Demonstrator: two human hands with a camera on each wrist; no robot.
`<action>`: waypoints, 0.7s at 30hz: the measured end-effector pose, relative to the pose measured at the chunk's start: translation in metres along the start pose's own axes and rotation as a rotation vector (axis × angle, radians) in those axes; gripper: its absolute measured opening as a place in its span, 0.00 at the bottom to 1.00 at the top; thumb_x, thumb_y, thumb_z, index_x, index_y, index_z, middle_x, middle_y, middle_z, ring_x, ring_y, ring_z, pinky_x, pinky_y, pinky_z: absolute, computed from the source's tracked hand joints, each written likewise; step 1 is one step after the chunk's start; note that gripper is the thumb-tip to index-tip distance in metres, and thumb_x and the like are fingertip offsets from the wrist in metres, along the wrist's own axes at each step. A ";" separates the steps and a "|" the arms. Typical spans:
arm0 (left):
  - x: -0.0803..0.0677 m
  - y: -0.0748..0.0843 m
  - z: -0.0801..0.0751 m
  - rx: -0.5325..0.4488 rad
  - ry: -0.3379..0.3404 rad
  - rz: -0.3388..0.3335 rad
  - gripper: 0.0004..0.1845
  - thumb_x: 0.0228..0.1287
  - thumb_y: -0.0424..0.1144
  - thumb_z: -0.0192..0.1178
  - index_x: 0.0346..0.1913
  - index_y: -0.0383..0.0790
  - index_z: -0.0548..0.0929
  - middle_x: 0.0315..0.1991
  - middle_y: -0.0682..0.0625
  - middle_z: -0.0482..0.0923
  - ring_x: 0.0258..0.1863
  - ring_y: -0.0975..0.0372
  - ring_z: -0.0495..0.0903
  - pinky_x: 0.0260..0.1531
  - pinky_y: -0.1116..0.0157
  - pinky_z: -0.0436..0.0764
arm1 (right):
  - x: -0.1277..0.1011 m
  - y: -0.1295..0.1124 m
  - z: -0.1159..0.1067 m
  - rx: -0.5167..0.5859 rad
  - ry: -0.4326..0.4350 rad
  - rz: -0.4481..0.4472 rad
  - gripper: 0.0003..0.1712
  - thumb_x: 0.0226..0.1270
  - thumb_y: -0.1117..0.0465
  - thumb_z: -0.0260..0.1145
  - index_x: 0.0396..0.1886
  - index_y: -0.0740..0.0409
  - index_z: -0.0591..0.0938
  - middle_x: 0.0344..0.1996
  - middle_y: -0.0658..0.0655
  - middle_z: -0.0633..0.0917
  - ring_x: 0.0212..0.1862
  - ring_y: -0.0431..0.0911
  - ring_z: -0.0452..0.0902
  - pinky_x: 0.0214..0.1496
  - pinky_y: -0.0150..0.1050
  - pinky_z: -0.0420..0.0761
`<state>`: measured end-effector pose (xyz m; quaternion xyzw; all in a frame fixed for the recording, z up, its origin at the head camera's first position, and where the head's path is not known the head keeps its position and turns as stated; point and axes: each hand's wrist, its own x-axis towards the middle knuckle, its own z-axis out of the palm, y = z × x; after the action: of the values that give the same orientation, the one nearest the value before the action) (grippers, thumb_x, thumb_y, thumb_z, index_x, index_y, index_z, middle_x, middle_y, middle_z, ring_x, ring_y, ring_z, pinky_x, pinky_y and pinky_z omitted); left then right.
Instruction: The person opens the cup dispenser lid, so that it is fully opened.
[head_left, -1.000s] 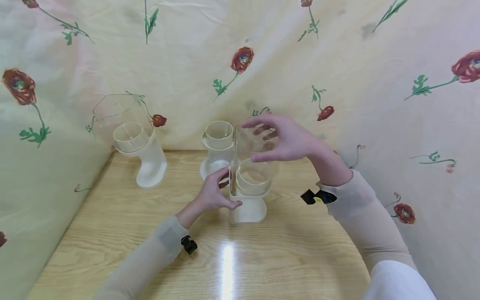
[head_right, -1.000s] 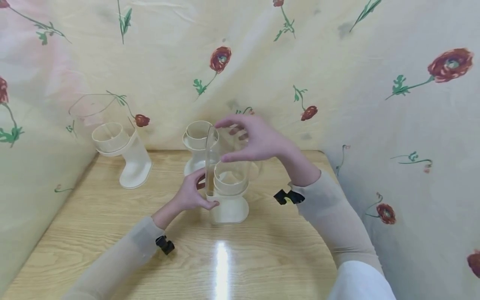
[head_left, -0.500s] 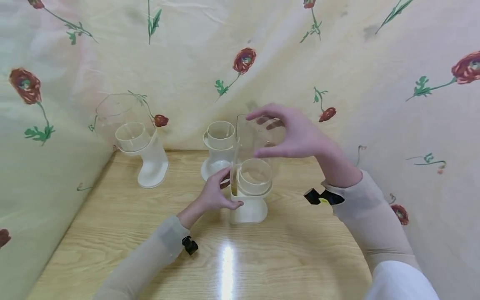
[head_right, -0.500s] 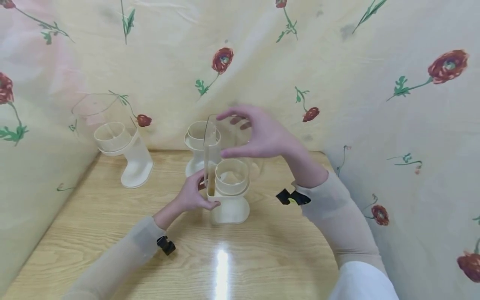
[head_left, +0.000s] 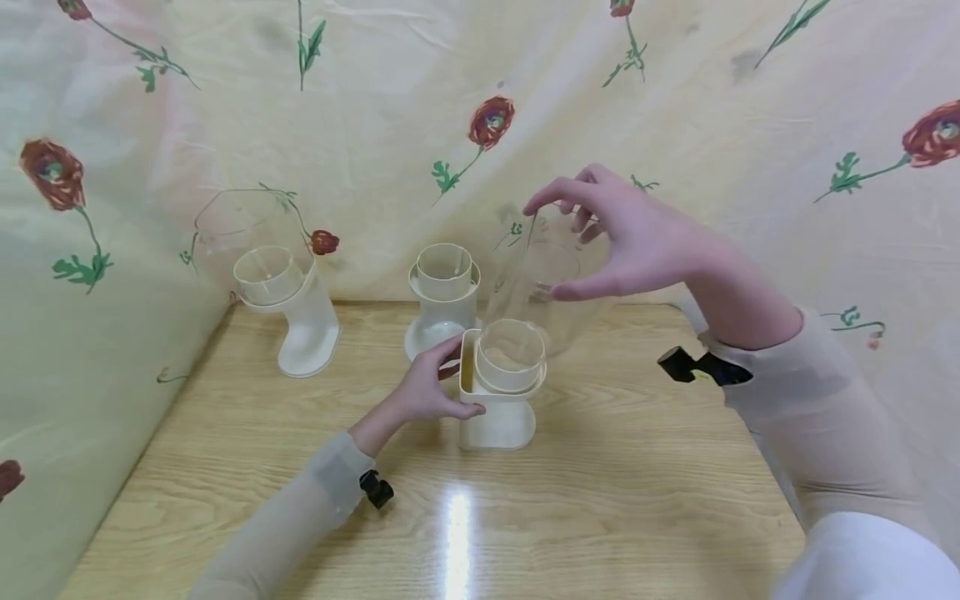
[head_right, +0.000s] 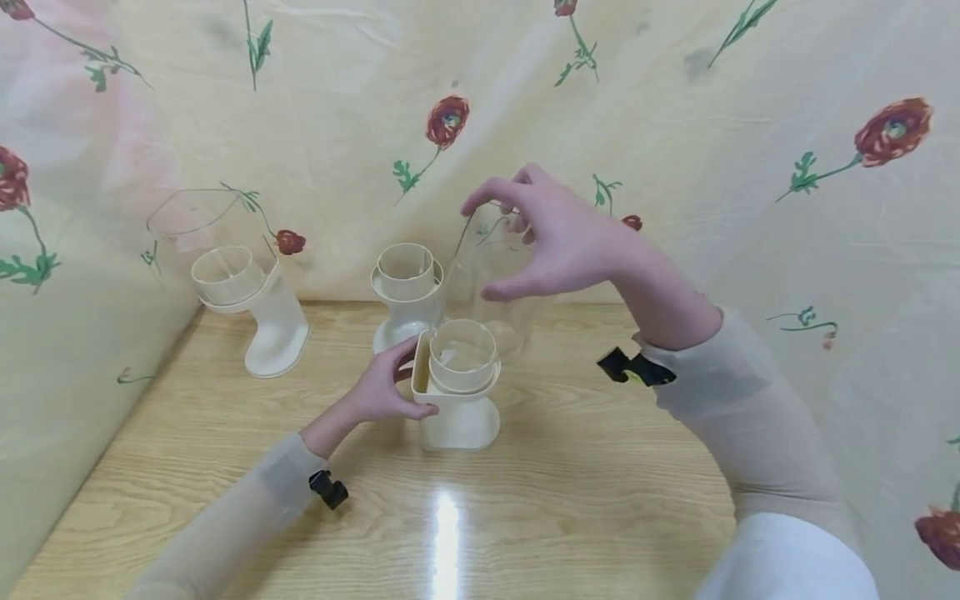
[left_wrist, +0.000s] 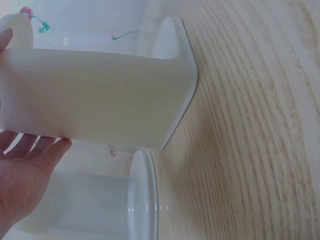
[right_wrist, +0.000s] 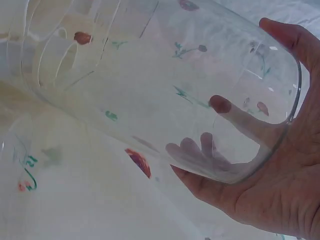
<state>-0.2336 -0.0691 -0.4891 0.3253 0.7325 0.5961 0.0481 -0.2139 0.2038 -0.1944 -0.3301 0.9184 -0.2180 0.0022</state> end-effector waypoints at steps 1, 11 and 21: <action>0.000 0.000 -0.002 -0.005 -0.017 -0.002 0.56 0.43 0.29 0.84 0.79 0.36 0.68 0.69 0.36 0.78 0.71 0.44 0.77 0.72 0.46 0.80 | -0.001 0.000 -0.003 -0.008 0.010 0.012 0.47 0.52 0.54 0.87 0.72 0.41 0.75 0.59 0.61 0.72 0.54 0.53 0.73 0.62 0.53 0.85; -0.017 -0.004 -0.023 -0.076 -0.020 -0.090 0.48 0.54 0.22 0.76 0.80 0.31 0.66 0.78 0.36 0.69 0.77 0.42 0.71 0.73 0.50 0.79 | -0.010 0.009 -0.026 -0.114 0.088 0.176 0.44 0.55 0.43 0.84 0.71 0.40 0.77 0.62 0.56 0.82 0.52 0.52 0.82 0.51 0.33 0.83; -0.029 0.001 -0.009 0.002 0.229 -0.130 0.30 0.60 0.26 0.74 0.67 0.30 0.81 0.62 0.34 0.85 0.61 0.47 0.85 0.53 0.64 0.91 | -0.012 0.025 -0.027 -0.154 0.019 0.330 0.46 0.57 0.32 0.79 0.72 0.43 0.76 0.67 0.61 0.82 0.58 0.59 0.86 0.46 0.44 0.85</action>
<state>-0.2148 -0.0914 -0.4952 0.2072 0.7532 0.6243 0.0025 -0.2233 0.2386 -0.1819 -0.1720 0.9741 -0.1468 0.0038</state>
